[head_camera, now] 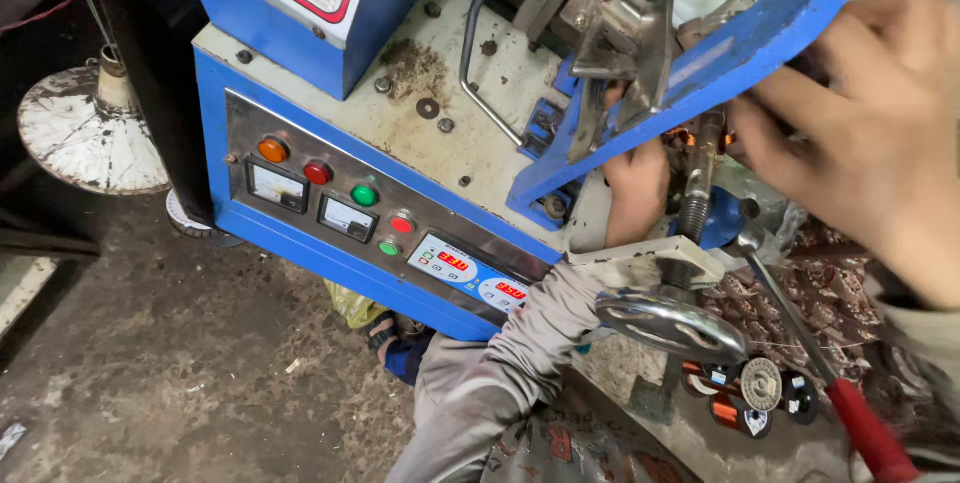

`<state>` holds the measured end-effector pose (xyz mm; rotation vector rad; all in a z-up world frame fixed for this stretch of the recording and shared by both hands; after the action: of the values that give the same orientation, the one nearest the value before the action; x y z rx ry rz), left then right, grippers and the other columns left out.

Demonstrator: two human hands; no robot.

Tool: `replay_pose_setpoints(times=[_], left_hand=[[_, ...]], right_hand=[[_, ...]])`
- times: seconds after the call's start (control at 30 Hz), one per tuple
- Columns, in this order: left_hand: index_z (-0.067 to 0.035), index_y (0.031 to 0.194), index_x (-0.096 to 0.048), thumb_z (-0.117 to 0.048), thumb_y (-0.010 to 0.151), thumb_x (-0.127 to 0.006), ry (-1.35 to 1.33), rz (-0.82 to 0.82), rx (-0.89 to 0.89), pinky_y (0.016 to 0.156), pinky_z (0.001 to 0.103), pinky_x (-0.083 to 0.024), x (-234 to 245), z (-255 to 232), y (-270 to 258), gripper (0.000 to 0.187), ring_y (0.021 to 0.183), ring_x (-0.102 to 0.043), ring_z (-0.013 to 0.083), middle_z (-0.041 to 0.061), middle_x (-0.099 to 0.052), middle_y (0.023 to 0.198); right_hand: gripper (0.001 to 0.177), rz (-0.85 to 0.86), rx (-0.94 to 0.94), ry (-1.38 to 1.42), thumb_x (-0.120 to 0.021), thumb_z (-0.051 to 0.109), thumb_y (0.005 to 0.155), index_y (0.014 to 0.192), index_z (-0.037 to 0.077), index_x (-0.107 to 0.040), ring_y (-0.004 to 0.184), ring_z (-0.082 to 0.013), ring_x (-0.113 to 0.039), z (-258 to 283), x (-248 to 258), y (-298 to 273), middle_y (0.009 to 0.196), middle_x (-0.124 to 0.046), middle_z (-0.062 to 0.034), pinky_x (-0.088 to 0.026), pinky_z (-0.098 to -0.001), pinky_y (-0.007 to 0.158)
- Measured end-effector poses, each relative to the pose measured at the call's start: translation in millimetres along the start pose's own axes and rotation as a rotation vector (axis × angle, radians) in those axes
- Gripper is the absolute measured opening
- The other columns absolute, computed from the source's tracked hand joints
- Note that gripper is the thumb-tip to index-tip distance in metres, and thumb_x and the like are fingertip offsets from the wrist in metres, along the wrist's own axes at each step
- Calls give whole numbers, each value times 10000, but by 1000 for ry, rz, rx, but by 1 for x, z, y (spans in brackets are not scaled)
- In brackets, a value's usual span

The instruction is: The person operates a blue motor winding machine to wrap copper wire around a stator core. They manually guide the wire into the slots, use a red-handled tool to press the wire down, and periodically rotate the stator to access different sections. The process involves repetitive winding and manual adjustments to ensure the wire is seated correctly.

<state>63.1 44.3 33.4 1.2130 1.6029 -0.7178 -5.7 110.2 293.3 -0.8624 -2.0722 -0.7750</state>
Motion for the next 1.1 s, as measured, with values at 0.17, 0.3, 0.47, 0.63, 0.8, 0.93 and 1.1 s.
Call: replay_pose_setpoints(times=[0.17,0.3,0.47,0.63,0.8,0.93,1.1], left_hand=[[56,1447,-506,-9,1080,-562,158,18,-58,1170,332,-430,2,5,-2,376,1297,-550,188,98,-587,1413],[44,1467,-492,18,1059,-594,-96,7,-17,1140,348,-444,1,17,-6,421,1257,-553,194,96,-584,1386],[43,1488,-463,13,1071,-582,-141,13,45,1157,331,-430,2,13,-12,434,1292,-540,174,89,-562,1420],[48,1502,-451,16,1055,-589,-136,-10,58,1143,333,-443,5,19,-12,469,1285,-550,178,90,-558,1432],[33,1421,-497,13,1089,-575,-18,1,-40,1098,311,-469,9,27,-6,341,1207,-573,158,81,-587,1340],[22,1364,-549,8,1099,-567,18,2,-51,1063,293,-479,9,17,-1,266,1164,-585,145,65,-619,1278],[37,1366,-593,11,1076,-584,41,-63,59,986,312,-488,3,0,2,292,1103,-595,173,99,-650,1180]], right_hand=[[205,-32,75,-24,-893,175,888,1064,141,-793,1036,-256,-588,-3,-17,25,1067,-667,-18,-341,-417,914],[224,-62,19,115,-930,184,859,987,106,-763,1089,-279,-587,-11,-35,17,1102,-668,-64,-359,-435,963],[283,-129,-26,164,-933,145,841,1023,60,-734,1133,-333,-570,-14,-44,6,1135,-656,-111,-399,-448,989],[289,-200,-27,209,-865,47,892,1136,19,-713,1102,-358,-554,-15,-36,4,1169,-594,-194,-477,-425,901],[272,-227,-61,380,-814,-11,932,1175,42,-705,1031,-294,-616,-13,-43,6,1179,-632,-129,-526,-358,892],[249,-263,-29,377,-828,-19,961,1166,23,-693,961,-265,-667,-13,-44,11,1134,-658,-103,-539,-329,837],[255,-246,-26,426,-834,7,936,1139,-22,-682,865,-269,-673,-14,-32,14,1052,-639,-150,-539,-333,776]])
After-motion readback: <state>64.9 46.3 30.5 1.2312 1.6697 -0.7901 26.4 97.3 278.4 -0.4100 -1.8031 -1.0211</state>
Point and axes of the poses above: each hand's wrist, its own y-axis towards the middle knuckle, its own x-axis out of the back of the hand, z = x × y, the point moved 2 cm from there along y, towards the middle knuckle
